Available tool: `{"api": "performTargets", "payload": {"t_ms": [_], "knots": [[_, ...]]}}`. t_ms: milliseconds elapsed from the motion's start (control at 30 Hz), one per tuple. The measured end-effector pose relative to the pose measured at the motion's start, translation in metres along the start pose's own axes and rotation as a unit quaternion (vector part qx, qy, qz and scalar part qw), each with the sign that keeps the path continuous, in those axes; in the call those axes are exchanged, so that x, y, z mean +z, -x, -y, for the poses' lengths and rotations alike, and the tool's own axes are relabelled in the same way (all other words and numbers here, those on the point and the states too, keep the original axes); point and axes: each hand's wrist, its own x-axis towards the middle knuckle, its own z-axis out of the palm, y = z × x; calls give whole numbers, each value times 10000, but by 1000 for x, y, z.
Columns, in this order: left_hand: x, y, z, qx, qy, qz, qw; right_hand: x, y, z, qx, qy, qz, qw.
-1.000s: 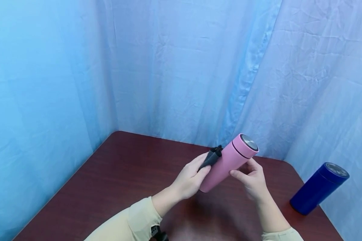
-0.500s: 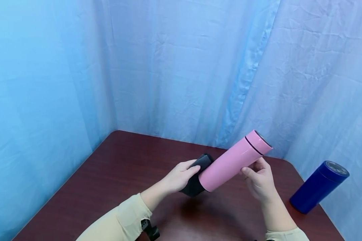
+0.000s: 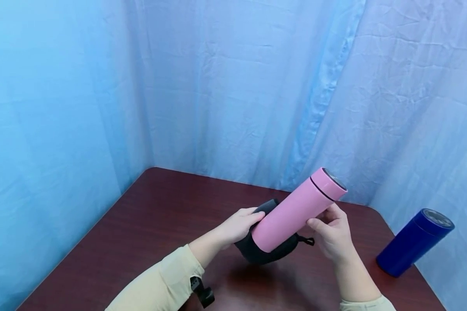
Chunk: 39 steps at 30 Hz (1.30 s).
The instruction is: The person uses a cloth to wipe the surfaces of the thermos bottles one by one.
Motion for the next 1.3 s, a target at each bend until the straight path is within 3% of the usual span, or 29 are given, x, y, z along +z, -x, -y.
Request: {"api": "performTargets", "payload": {"t_ms": [133, 267, 400, 500, 600, 833, 933, 1033, 1167, 1300], "knots": [[-4, 8, 8, 30, 72, -14, 10000, -3, 1, 2, -55, -31, -599, 9982], [-3, 18, 8, 697, -414, -141, 9966, -7, 2, 4, -62, -175, -998, 9948], [4, 22, 0, 1549, -1083, -584, 9802, -5, 0, 1, 9, -125, -1159, 9932], [9, 20, -7, 1900, -1269, -787, 9704, 0, 0, -4, 184, 269, -1280, 9912], [12, 15, -10, 1876, -1172, -829, 9717, 8, 3, -7, 382, 747, -1305, 9879], [12, 4, 5, 1188, -903, -674, 9865, 18, 6, -8, 518, 1196, -1200, 9842], [12, 5, 13, 1098, -926, -670, 9874, 17, 5, -5, 554, 1208, -1428, 9808], [13, 11, 15, 1245, -884, -740, 9855, 15, 2, -3, 649, 1258, -1820, 9731], [17, 16, 10, 1806, -1038, -920, 9737, 10, 0, -3, 749, 1296, -2180, 9644], [25, 17, 0, 2556, -1293, -1091, 9519, 7, 1, -9, 931, 1471, -2171, 9605]]}}
